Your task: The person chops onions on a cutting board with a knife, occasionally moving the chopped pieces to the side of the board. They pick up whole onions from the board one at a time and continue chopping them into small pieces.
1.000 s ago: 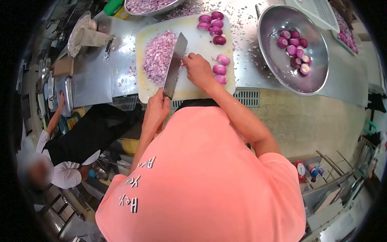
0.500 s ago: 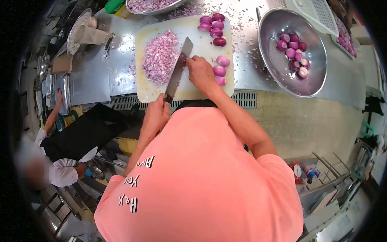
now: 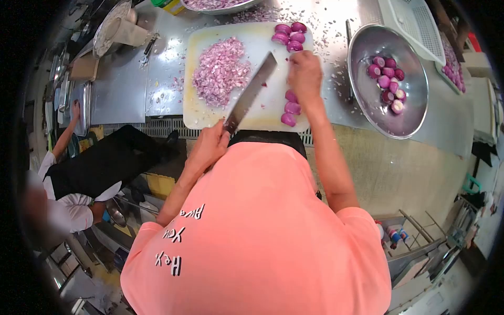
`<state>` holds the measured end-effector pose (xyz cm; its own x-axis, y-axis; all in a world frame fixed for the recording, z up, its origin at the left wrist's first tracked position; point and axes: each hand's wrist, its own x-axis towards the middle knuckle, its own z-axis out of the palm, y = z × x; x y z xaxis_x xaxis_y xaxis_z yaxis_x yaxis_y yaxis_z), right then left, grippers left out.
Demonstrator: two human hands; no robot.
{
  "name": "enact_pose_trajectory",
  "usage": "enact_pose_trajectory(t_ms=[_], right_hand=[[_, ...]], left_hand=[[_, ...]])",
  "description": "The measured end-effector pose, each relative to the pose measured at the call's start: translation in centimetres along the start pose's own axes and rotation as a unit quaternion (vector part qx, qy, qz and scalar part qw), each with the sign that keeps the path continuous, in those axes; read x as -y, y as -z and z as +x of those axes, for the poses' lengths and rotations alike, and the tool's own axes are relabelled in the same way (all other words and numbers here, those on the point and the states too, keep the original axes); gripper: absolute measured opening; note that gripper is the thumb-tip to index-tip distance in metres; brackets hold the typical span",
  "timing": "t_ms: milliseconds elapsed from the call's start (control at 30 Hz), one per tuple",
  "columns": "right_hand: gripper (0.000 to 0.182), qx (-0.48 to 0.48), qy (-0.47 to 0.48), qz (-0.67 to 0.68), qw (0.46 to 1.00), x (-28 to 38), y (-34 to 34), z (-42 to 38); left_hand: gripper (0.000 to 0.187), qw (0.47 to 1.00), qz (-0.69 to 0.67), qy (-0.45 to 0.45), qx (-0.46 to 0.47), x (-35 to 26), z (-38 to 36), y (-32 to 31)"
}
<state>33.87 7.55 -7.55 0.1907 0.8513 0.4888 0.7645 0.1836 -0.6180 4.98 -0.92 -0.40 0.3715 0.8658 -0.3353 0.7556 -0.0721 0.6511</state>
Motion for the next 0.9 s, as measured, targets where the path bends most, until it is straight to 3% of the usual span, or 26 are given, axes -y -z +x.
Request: enact_pose_trajectory(t_ms=[33,100,167,200,233,333,433,467,567,900], right_hand=[[0.015,0.003,-0.007,-0.029,1.0,-0.8,0.8,0.8],[0.018,0.007,-0.015,-0.062,0.998,-1.5,0.9,1.1],[0.019,0.065,-0.048,0.002,0.997,-2.0,0.5,0.9],[0.019,0.067,-0.048,0.001,0.997,-1.6,0.5,0.5],[0.017,0.11,-0.058,0.036,0.992,-0.7,0.2,0.1],[0.014,0.17,-0.033,0.065,0.983,2.6,-1.1,-1.4],[0.013,0.204,-0.009,0.042,0.978,5.9,-2.5,-2.7],[0.012,0.218,-0.018,0.021,0.976,6.7,-2.8,-2.9],[0.012,0.216,-0.013,-0.008,0.976,7.1,-3.4,-3.1],[0.009,0.154,0.003,0.006,0.988,7.1,-3.8,-4.0]], left_hand=[[0.024,0.999,-0.005,-0.009,0.035,1.1,-0.1,-0.7],[0.025,0.999,-0.021,-0.035,0.019,3.6,0.1,-1.3],[0.025,0.985,-0.173,0.025,-0.007,4.4,0.5,-0.6],[0.026,0.994,-0.07,0.088,0.011,3.8,0.9,0.9],[0.026,0.993,-0.071,0.089,0.01,3.2,0.7,1.5],[0.03,0.996,-0.019,0.051,-0.068,1.7,0.3,2.6],[0.032,0.996,0.036,0.004,-0.087,1.5,1.2,0.1],[0.034,0.996,0.076,-0.004,-0.043,2.9,2.4,-1.0],[0.036,0.998,0.049,0.008,-0.028,-0.5,0.8,1.4],[0.037,0.998,0.044,0.03,-0.022,0.3,0.2,-0.1]])
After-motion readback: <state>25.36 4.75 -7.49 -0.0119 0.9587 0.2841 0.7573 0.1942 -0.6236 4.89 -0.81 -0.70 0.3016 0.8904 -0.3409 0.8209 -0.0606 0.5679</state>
